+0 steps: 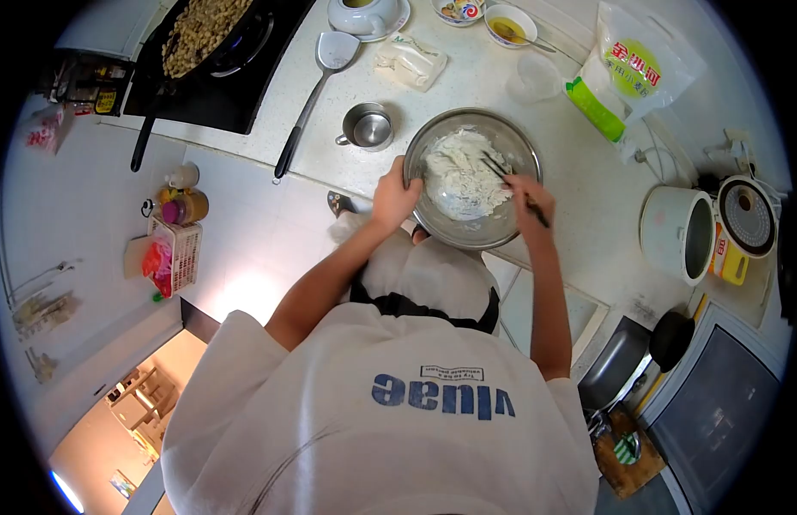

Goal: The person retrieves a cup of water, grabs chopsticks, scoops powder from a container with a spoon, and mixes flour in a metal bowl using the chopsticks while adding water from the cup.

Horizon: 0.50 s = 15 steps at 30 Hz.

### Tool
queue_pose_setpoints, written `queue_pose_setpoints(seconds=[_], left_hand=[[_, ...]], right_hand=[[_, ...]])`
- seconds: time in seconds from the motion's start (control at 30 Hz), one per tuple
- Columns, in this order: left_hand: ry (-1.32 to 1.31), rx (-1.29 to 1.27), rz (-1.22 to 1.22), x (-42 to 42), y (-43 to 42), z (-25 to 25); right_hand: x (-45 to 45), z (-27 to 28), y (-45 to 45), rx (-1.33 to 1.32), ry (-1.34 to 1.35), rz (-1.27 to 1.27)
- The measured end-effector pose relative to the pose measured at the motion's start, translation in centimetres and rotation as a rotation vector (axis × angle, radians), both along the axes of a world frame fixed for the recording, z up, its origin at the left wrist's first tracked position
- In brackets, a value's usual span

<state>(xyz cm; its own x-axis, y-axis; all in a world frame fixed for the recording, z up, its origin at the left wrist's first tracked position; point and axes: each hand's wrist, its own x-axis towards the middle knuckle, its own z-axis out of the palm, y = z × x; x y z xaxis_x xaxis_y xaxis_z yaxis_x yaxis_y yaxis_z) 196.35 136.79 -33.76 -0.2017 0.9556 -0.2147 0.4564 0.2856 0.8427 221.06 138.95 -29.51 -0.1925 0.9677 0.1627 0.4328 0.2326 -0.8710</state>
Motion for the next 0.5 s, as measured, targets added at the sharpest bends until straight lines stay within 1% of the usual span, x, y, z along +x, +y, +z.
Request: queue_pose_setpoints(seconds=[0.07,0.17,0.23,0.3,0.4,0.5], left_hand=[[0.003,-0.023,0.012,0.0,0.0,0.6],[-0.024,-0.028,0.035,0.5,0.1,1.2],[-0.036,-0.017,0.043,0.5,0.0,1.1],[-0.038,-0.010,0.031,0.4,-0.1,0.6],[-0.020,0.022,0.013,0.1,0.1,-0.2],[-0.001,0.023,-0.004,0.0,0.1,-0.2]], right_hand=[[2.0,2.0,-1.1,-0.062,-0.132,-0.108],[3.4,1.4,-5.8,0.050,-0.194,-0.030],[1.3,2.4,-8.3,0.017,-0.103,0.066],[-1.6,2.0,-9.4,0.015,0.065,0.282],[-4.8,2.8,-6.6,-0.052,0.093,0.226],[-4.3,1.3,-2.4,0.103,0.040,0.115]])
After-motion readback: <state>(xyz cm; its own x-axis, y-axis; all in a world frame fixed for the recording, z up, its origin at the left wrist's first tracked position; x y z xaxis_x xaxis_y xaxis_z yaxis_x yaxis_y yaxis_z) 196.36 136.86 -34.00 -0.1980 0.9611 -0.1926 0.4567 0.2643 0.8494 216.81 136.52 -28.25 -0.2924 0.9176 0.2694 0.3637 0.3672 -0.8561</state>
